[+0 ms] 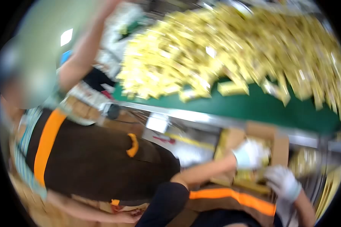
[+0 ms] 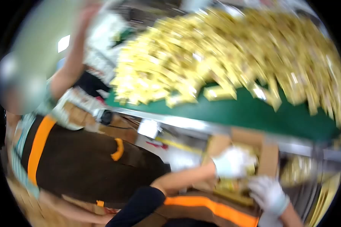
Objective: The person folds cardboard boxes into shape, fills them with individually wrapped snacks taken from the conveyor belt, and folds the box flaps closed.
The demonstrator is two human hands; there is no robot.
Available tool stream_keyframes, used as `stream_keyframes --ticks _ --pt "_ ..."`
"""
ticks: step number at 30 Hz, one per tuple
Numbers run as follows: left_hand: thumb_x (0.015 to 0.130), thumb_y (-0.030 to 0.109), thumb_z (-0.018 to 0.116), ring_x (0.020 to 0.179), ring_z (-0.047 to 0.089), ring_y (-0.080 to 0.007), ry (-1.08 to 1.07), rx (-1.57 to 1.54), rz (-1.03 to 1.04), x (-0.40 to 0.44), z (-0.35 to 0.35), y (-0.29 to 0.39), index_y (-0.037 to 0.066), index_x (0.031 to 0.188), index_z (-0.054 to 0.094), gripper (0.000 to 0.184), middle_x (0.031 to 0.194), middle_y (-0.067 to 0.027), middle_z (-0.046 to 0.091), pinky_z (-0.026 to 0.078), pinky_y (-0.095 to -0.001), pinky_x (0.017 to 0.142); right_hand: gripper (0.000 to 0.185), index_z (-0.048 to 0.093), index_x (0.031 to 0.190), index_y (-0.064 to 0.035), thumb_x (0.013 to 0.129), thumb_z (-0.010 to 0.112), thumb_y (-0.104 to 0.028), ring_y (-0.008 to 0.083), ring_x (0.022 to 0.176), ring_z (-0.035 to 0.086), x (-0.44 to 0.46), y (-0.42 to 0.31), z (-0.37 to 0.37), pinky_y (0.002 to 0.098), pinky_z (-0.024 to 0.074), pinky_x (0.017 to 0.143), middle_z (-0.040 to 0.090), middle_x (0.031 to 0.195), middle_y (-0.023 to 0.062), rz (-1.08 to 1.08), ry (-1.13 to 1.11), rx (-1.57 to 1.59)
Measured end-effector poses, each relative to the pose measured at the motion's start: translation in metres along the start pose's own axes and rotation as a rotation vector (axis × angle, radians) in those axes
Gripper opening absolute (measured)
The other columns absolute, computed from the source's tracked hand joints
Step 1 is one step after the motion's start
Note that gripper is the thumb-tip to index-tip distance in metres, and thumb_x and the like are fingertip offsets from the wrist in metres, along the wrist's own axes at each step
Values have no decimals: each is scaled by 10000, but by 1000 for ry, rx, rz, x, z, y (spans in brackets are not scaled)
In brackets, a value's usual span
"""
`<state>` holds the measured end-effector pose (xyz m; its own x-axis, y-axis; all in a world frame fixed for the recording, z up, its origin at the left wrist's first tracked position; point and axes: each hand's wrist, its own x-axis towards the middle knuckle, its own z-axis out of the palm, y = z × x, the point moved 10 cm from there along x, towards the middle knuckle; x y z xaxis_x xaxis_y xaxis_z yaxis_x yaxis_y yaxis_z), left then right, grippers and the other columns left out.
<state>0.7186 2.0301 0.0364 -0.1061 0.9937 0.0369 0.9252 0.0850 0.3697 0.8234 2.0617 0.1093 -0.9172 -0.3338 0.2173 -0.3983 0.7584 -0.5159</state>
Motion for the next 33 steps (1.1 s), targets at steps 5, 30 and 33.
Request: stream_keyframes --ticks 5,30,33 --pt "843 504 593 1275 438 -393 -103 56 -151 -5 54 -10 118 1477 348 782 1434 -196 419 333 -493 1061 322 655 1044 -154 726 627 -195 250 1009 620 -1 20 20 392 504 808 634 1080 40 -283 -339 -501" --pt "905 403 556 1235 512 -341 302 -261 -265 -52 85 -113 145 1294 588 467 1318 -142 578 394 -435 1044 375 605 977 -39 622 726 -32 299 888 584 -20 -178 -345 376 482 785 602 924 103 109 523 -1130" --pt "895 405 565 1291 448 -328 166 27 -213 -57 133 -104 160 1291 595 467 1361 -113 547 337 -458 1081 366 574 1103 -19 754 674 -66 252 952 572 22 -168 -446 345 473 848 593 1027 135 424 564 -1143"
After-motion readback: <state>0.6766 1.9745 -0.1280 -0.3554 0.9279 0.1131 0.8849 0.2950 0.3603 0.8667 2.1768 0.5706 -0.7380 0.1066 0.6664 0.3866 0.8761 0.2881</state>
